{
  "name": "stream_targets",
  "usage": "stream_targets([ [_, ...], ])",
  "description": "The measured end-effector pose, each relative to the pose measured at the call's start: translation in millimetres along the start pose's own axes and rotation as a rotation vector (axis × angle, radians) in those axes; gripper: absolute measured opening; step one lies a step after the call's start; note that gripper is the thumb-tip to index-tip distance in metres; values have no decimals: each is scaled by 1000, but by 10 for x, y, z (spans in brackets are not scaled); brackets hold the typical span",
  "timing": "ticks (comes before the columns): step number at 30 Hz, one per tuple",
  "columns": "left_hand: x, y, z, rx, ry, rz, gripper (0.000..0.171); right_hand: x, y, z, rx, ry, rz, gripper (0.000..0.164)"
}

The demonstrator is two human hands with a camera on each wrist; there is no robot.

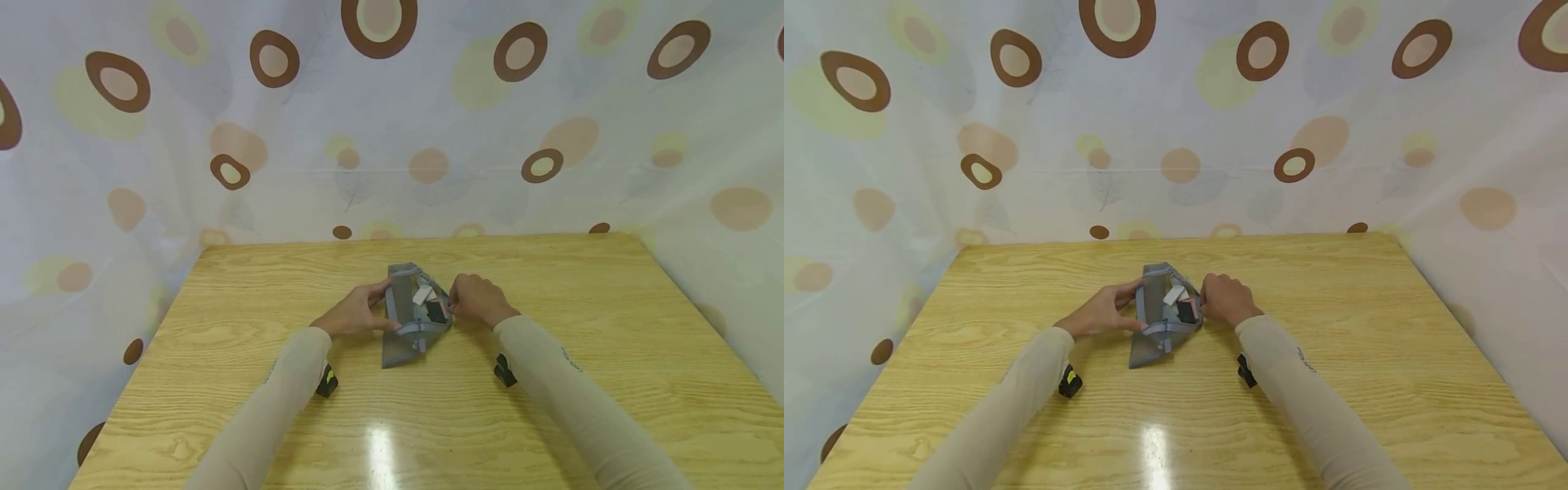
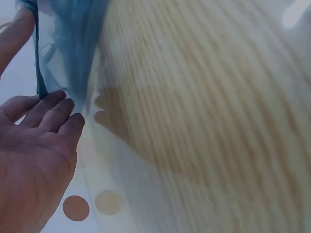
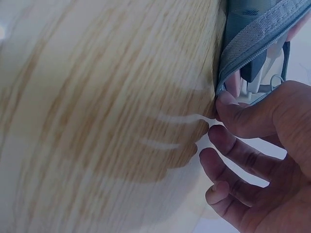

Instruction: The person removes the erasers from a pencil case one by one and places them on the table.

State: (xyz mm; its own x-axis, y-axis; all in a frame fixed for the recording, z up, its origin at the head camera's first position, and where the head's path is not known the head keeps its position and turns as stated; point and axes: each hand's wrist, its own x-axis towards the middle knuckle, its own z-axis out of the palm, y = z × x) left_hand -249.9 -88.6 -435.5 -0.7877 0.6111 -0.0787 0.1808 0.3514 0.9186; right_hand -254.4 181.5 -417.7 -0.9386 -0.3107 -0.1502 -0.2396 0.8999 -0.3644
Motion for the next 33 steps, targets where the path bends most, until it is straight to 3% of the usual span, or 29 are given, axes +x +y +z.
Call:
stream_targets([
  [7, 11, -50, -32, 59, -50, 15, 99, 10, 9, 6, -4, -1, -10, 45],
  [13, 25, -19, -79, 126, -87, 19, 103, 18, 14, -10, -17, -1, -3, 32],
  [26, 40, -75, -66, 132, -80, 6, 105, 9, 7, -13, 9, 2, 3, 45],
  [33, 27, -77, -43, 142, -85, -17, 106, 17, 9, -13, -7, -12, 12, 35],
])
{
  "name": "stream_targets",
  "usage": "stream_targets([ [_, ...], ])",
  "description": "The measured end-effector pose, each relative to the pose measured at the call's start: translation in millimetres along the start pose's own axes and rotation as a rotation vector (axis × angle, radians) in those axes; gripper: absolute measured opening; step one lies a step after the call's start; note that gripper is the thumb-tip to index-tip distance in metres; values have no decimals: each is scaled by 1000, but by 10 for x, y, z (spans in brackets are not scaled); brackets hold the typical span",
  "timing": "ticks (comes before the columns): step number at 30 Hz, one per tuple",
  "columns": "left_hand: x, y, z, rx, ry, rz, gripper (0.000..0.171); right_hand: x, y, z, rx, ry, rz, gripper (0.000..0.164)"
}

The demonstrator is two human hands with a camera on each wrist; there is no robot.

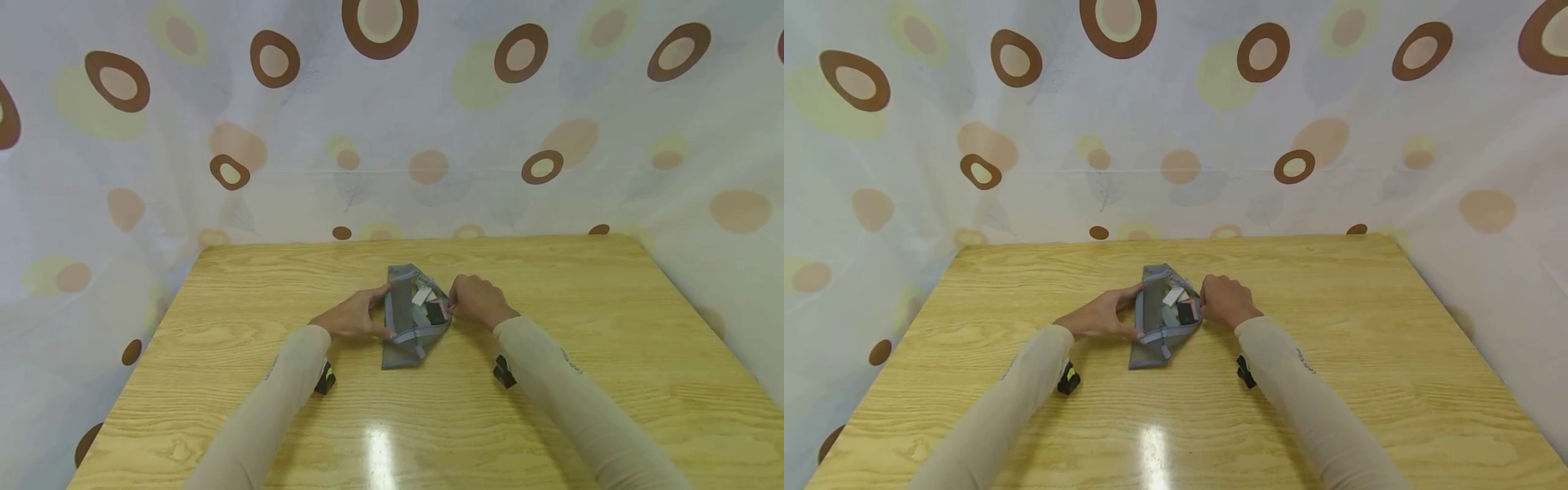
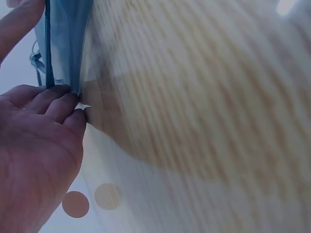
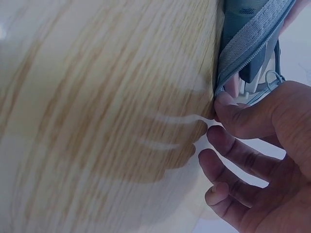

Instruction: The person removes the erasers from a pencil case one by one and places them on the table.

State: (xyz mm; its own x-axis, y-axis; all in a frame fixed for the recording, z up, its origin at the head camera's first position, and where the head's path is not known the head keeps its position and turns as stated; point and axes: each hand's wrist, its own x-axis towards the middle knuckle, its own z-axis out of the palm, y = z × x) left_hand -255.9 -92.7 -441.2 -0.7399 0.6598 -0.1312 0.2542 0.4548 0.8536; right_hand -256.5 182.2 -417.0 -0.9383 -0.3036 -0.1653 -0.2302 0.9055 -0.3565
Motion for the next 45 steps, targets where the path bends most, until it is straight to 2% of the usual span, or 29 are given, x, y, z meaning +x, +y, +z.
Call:
stream_targets([
  [10, 2, 12, 19, 69, 21, 15, 106, 11, -4, 26, -2, -6, 2, 34],
  [15, -2, 2, 24, 76, 23, 1, 105, 15, -10, 32, 6, 1, -16, 37],
  [26, 26, -13, 17, 67, -3, -7, 105, 4, 20, 15, 13, 6, -14, 31],
  [34, 16, -24, 26, 43, -9, -6, 107, -13, 4, 23, 28, 0, -13, 48],
  [45, 38, -14, 22, 32, -37, -28, 111, -6, 18, 46, 22, 11, -12, 36],
])
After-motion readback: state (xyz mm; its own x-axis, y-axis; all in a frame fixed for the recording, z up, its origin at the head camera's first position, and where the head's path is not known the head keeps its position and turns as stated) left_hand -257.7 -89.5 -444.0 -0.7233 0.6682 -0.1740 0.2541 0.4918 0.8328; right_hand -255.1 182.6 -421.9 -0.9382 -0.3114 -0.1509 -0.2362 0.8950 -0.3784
